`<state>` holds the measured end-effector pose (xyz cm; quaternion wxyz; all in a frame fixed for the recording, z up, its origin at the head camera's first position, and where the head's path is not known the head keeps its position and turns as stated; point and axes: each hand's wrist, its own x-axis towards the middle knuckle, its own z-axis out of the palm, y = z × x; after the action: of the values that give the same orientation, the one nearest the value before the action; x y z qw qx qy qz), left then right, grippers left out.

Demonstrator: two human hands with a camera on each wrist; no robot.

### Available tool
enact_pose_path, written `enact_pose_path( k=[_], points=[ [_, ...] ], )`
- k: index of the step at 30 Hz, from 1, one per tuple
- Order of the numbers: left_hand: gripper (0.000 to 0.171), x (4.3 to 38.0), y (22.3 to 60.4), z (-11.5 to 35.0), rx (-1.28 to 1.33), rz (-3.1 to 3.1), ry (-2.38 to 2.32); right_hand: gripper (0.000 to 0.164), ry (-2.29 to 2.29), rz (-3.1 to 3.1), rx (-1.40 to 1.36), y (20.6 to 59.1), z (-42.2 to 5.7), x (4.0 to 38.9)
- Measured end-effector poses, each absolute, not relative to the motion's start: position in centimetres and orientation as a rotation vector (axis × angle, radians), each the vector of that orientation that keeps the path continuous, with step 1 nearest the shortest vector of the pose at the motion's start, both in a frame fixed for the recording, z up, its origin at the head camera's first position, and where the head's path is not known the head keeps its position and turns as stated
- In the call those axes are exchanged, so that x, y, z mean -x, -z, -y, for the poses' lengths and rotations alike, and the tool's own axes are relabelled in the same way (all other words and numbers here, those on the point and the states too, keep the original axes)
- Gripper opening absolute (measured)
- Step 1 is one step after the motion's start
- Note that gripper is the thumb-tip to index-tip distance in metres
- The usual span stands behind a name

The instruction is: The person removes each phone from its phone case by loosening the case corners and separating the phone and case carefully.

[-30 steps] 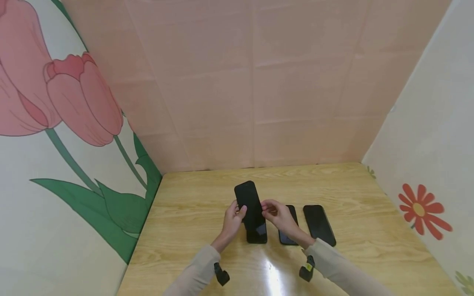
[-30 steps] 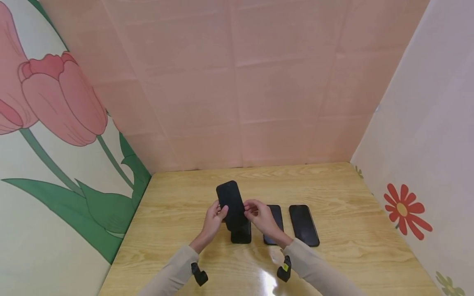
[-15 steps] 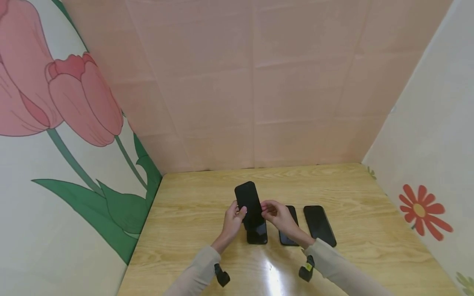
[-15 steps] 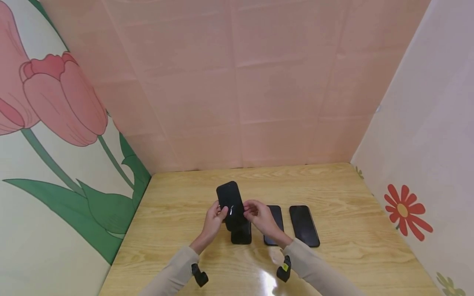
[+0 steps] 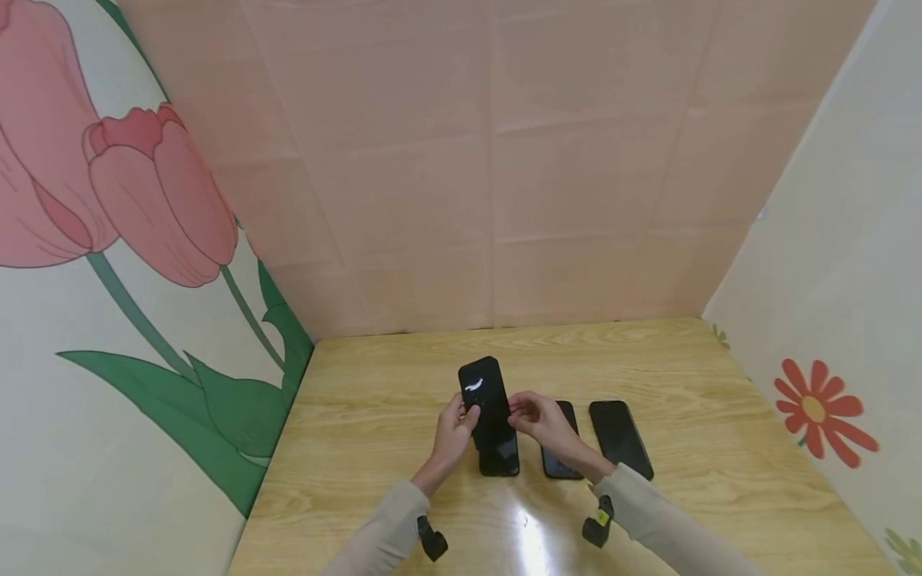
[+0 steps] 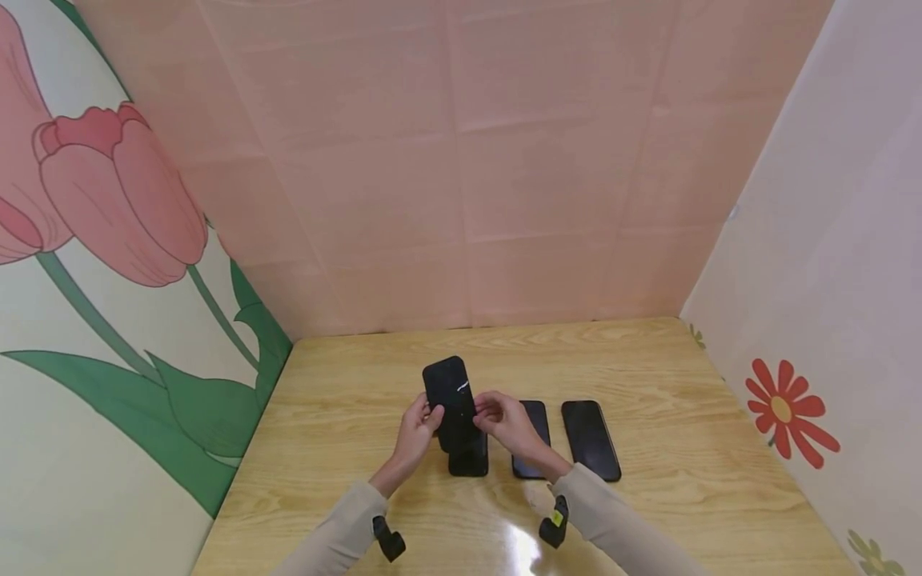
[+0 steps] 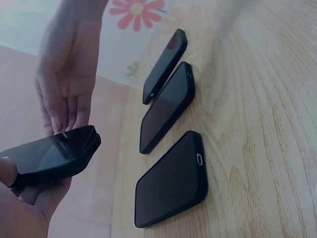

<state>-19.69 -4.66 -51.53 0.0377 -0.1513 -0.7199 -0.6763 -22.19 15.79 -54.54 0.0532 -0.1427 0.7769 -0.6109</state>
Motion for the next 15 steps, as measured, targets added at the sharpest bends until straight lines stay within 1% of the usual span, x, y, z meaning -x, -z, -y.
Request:
enact_pose_path(
  k=[7, 15],
  points=[
    [0.026, 19.75, 51.73, 4.66, 0.499, 2.200, 2.067, 0.031, 1.865, -2.372, 0.425, 54.66, -15.79, 22.12],
    [0.026, 19.85, 51.95, 4.75, 0.486, 2.198, 2.093, 0.036, 1.871, -2.327, 0.430, 54.38, -15.84, 21.97]
  ],
)
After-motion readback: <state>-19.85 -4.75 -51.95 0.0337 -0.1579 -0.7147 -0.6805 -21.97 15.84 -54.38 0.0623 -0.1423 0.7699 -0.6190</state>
